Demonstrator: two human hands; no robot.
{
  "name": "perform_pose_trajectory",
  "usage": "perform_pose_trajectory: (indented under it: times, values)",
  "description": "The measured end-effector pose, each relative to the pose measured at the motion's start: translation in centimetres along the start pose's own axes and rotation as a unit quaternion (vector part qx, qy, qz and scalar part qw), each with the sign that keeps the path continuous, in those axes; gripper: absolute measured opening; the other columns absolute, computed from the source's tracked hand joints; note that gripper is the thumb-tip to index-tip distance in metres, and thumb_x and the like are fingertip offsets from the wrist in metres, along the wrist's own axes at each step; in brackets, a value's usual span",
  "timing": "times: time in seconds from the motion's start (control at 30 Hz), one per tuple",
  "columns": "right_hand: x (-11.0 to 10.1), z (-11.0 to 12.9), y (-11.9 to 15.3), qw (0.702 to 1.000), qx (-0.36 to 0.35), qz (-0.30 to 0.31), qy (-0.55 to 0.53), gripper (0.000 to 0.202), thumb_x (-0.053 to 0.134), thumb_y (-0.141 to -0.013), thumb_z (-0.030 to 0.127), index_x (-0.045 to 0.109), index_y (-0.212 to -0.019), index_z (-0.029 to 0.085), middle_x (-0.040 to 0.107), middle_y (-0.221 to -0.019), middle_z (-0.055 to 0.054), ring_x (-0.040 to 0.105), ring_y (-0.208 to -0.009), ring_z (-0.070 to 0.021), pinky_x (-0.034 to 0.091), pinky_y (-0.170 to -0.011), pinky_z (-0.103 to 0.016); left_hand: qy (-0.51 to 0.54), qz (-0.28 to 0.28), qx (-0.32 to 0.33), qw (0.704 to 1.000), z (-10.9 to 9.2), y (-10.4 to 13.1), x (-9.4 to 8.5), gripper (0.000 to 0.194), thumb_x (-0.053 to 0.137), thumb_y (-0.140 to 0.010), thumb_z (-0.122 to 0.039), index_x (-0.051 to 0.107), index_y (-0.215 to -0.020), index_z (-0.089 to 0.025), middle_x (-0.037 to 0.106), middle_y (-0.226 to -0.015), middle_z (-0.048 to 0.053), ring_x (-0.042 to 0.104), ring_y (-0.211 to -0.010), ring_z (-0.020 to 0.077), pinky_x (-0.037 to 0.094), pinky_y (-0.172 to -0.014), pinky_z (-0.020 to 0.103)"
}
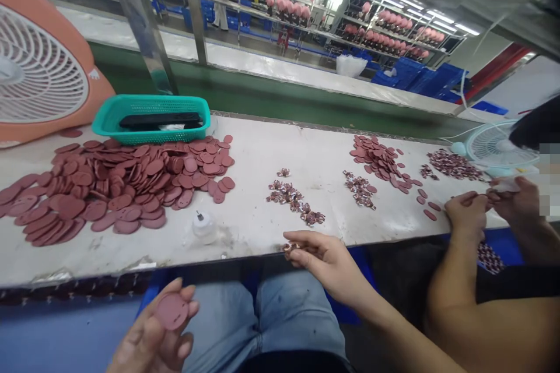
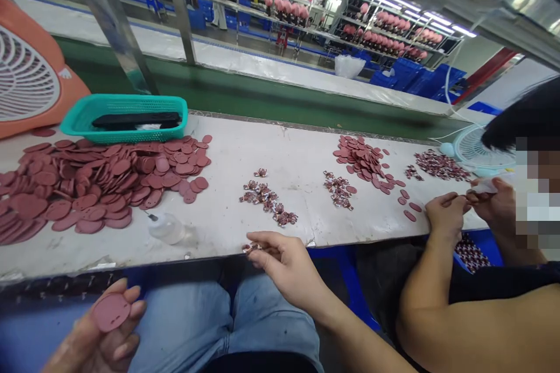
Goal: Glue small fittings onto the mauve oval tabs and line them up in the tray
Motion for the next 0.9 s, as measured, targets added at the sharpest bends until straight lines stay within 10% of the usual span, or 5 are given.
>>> perform_pose_trajectory:
  times: [0.23,0.53,0.9]
  values:
    - [2.4,3.3,0.8,0.924,0.084,0.058,-0.368,0.016,0.072,-0.090,0.031,0.074,-0.104,0.022,0.078,-0.099,-0.006,0.076,-0.086,-0.0177,0.061,-0.071,-0.027,-0.011,0.067,-0.090,0.994,-1.3,5.7,6.2,0.043,0.096,-0.045,-0.045,0.082,-0.080,-0.024,0.080,-0.078,0.005,0.072,-0.064,0.0152,0.048,-0.046,0.014]
    - [2.6,6.5,0.4,0.971,-0.090,0.049,-0.216,0.014,0.078,-0.085,0.025,0.078,-0.098,0.028,0.074,-0.078,-0.002,0.065,-0.068,-0.0156,0.055,-0.062,-0.028,-0.023,0.217,-0.116,0.969,-0.4,5.6,6.2,0.042,0.089,-0.060,-0.050,0.083,-0.085,-0.017,0.072,-0.067,0.005,0.062,-0.061,0.0124,0.047,-0.047,0.014]
    - [2.6,6.6,0.5,0.981,-0.128,0.060,-0.133,0.013,0.075,-0.087,0.021,0.074,-0.100,0.025,0.077,-0.082,0.000,0.067,-0.069,-0.0153,0.055,-0.065,-0.029,-0.019,0.231,-0.133,0.964,-0.1,4.9,5.8,0.039,0.087,-0.065,-0.048,0.082,-0.088,-0.016,0.069,-0.067,0.004,0.062,-0.061,0.0116,0.048,-0.045,0.013]
Point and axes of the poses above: each hand's wrist, its own y-axis away from the middle knuckle, its own x-axis out of the palm, z = x × y, the point moved 3 cm from there along -y, towards the middle knuckle
